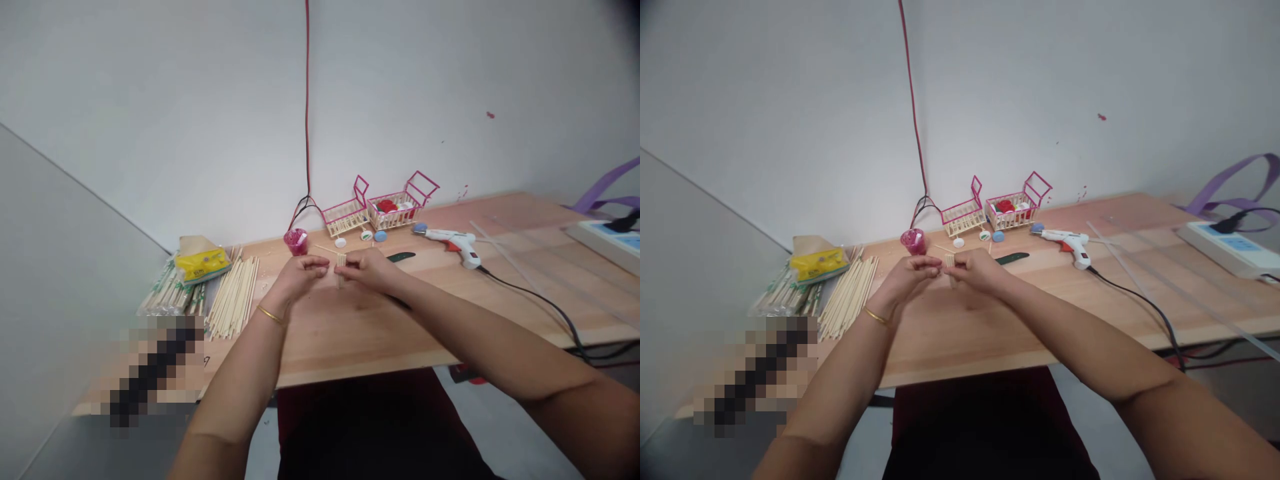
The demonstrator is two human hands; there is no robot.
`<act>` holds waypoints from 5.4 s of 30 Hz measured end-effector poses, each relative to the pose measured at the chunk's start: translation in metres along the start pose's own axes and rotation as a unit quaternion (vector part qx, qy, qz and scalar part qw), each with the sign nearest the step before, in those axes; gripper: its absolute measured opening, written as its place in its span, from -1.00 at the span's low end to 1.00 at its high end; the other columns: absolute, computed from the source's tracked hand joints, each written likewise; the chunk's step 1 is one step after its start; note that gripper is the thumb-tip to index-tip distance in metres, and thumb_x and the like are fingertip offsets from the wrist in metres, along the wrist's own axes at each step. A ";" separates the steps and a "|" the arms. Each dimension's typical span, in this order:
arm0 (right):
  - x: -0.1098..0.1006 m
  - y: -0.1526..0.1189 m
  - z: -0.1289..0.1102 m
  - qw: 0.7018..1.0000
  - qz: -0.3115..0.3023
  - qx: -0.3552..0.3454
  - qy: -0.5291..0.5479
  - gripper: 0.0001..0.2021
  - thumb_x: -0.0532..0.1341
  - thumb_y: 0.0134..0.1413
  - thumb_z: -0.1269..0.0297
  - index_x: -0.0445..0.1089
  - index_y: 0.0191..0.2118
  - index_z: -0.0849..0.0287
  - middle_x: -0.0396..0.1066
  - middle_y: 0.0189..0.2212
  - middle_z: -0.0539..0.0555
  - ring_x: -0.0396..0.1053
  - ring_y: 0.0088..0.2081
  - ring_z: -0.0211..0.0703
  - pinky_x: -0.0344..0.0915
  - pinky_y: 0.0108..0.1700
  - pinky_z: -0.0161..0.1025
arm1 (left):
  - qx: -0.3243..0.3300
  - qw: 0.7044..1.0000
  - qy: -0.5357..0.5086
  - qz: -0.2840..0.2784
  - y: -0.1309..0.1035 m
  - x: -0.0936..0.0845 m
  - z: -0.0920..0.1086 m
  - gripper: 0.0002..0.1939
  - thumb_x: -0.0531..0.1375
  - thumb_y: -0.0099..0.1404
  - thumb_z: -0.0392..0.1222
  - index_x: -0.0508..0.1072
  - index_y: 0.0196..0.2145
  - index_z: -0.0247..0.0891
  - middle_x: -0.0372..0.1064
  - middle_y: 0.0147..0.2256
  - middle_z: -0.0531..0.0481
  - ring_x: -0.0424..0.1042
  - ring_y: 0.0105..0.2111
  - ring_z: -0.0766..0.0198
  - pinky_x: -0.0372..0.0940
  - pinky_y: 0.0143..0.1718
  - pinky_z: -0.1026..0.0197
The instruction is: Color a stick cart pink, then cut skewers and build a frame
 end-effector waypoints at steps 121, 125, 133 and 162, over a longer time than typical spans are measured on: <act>-0.004 -0.003 0.005 0.999 -0.036 0.038 -0.007 -0.67 0.15 0.01 0.07 0.25 -0.62 0.18 0.25 -0.66 -0.03 0.15 -0.55 -0.29 0.01 -0.48 -0.31 | 0.068 0.782 0.617 -0.051 -0.005 -0.034 0.009 -0.71 0.03 0.24 -0.36 0.53 -0.23 -0.25 0.42 -0.26 -0.12 0.40 -0.22 0.22 0.24 -0.12 0.23; -0.004 -0.003 0.007 0.998 -0.036 0.044 -0.004 -0.67 0.16 0.01 0.08 0.23 -0.63 0.17 0.22 -0.68 -0.05 0.12 -0.57 -0.31 -0.01 -0.50 -0.31 | 0.067 0.773 0.628 -0.060 0.000 -0.030 0.004 -0.72 0.04 0.24 -0.35 0.53 -0.24 -0.27 0.43 -0.24 -0.16 0.39 -0.18 0.19 0.23 -0.09 0.21; -0.005 -0.004 0.005 0.998 -0.038 0.045 0.001 -0.66 0.17 0.00 0.08 0.20 -0.64 0.16 0.21 -0.68 -0.06 0.10 -0.57 -0.31 -0.02 -0.50 -0.30 | 0.070 0.746 0.654 -0.102 -0.021 -0.032 0.006 -0.72 0.03 0.19 -0.39 0.54 -0.33 -0.28 0.42 -0.30 -0.15 0.40 -0.25 0.20 0.25 -0.17 0.21; -0.003 -0.003 0.008 0.998 -0.043 0.051 -0.008 -0.66 0.17 0.00 0.09 0.23 -0.63 0.18 0.23 -0.68 -0.05 0.13 -0.56 -0.30 -0.01 -0.48 -0.31 | 0.090 0.753 0.645 -0.091 -0.036 -0.041 0.008 -0.70 0.01 0.20 -0.42 0.54 -0.31 -0.30 0.42 -0.31 -0.16 0.38 -0.25 0.18 0.25 -0.17 0.19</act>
Point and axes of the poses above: each hand's wrist, its own y-axis towards the middle knuckle, its own x-axis out of the palm, z = x × y, the point moved 10 cm from there along y, towards the middle knuckle
